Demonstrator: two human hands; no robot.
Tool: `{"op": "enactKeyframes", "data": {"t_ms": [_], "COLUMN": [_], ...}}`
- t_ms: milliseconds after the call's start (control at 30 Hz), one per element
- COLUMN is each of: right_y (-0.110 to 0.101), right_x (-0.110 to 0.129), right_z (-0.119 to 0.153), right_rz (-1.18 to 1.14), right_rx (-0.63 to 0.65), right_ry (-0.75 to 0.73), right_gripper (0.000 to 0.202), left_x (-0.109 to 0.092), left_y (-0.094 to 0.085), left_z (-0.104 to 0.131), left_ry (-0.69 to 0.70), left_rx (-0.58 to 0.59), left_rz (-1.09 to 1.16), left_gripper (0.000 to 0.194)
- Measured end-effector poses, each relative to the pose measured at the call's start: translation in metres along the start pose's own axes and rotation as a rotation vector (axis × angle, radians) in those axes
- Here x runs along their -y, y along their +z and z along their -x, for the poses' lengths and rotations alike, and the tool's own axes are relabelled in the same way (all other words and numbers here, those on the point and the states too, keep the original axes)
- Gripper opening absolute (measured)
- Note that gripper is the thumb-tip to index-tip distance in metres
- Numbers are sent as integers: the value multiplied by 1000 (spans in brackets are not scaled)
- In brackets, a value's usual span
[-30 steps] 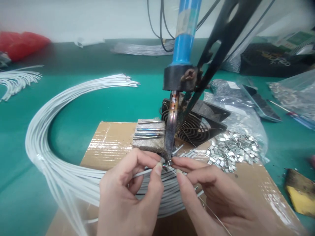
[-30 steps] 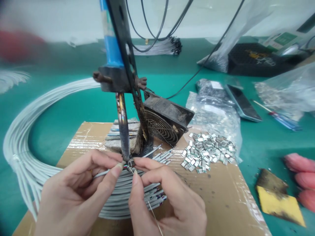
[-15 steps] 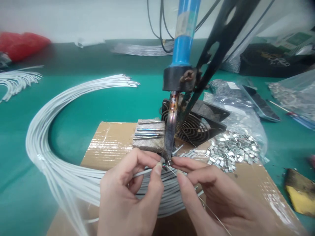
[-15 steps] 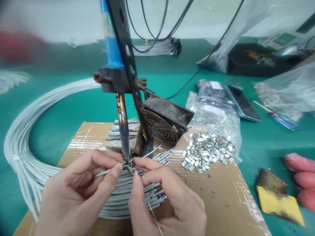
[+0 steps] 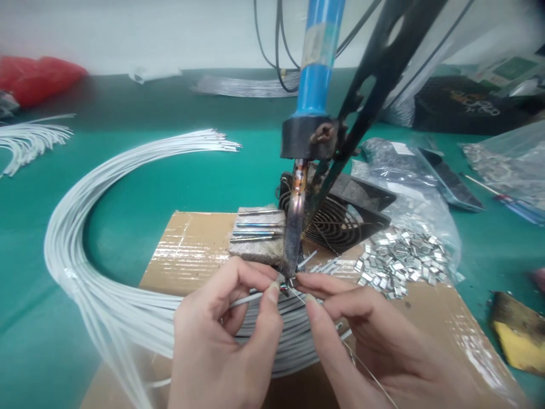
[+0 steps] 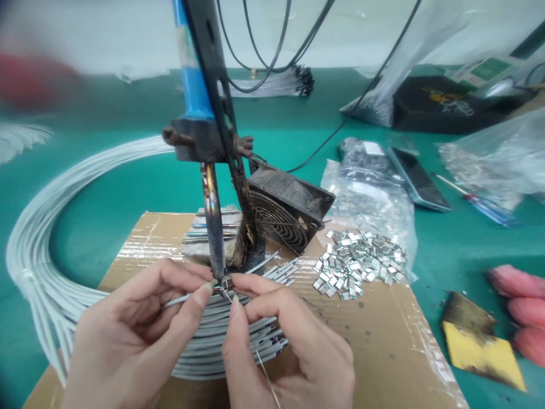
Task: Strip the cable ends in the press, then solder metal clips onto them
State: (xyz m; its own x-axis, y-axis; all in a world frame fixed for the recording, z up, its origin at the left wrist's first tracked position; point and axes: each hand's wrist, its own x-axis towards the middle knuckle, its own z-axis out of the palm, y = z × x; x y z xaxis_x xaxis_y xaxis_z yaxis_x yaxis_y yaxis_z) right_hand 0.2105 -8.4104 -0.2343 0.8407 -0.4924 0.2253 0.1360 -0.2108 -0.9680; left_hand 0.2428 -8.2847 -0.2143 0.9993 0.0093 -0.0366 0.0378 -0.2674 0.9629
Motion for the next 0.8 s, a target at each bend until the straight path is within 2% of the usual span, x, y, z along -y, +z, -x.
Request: {"op": "enactKeyframes", "data": {"t_ms": [133,400,633,800], "right_y": [-2,-2,3,3], "right_x": [3,-1,-3,-4], "right_z": [0,-1,0,0], "right_rz": [3,-9,10,4], "right_rx": [26,26,-36,-55], "right_ry": [63,23,-52,-40], "right_gripper": [17,15,17,17], "left_x": [2,4,4,4], "left_y": [0,-1,0,0], "left_z": [-1,0,0,1], "left_ry": [1,33,57,51], "left_rx": [-7,9,-3,13], "left_rz": [3,-6,-5,-8], "left_gripper": [17,17,16,17]}}
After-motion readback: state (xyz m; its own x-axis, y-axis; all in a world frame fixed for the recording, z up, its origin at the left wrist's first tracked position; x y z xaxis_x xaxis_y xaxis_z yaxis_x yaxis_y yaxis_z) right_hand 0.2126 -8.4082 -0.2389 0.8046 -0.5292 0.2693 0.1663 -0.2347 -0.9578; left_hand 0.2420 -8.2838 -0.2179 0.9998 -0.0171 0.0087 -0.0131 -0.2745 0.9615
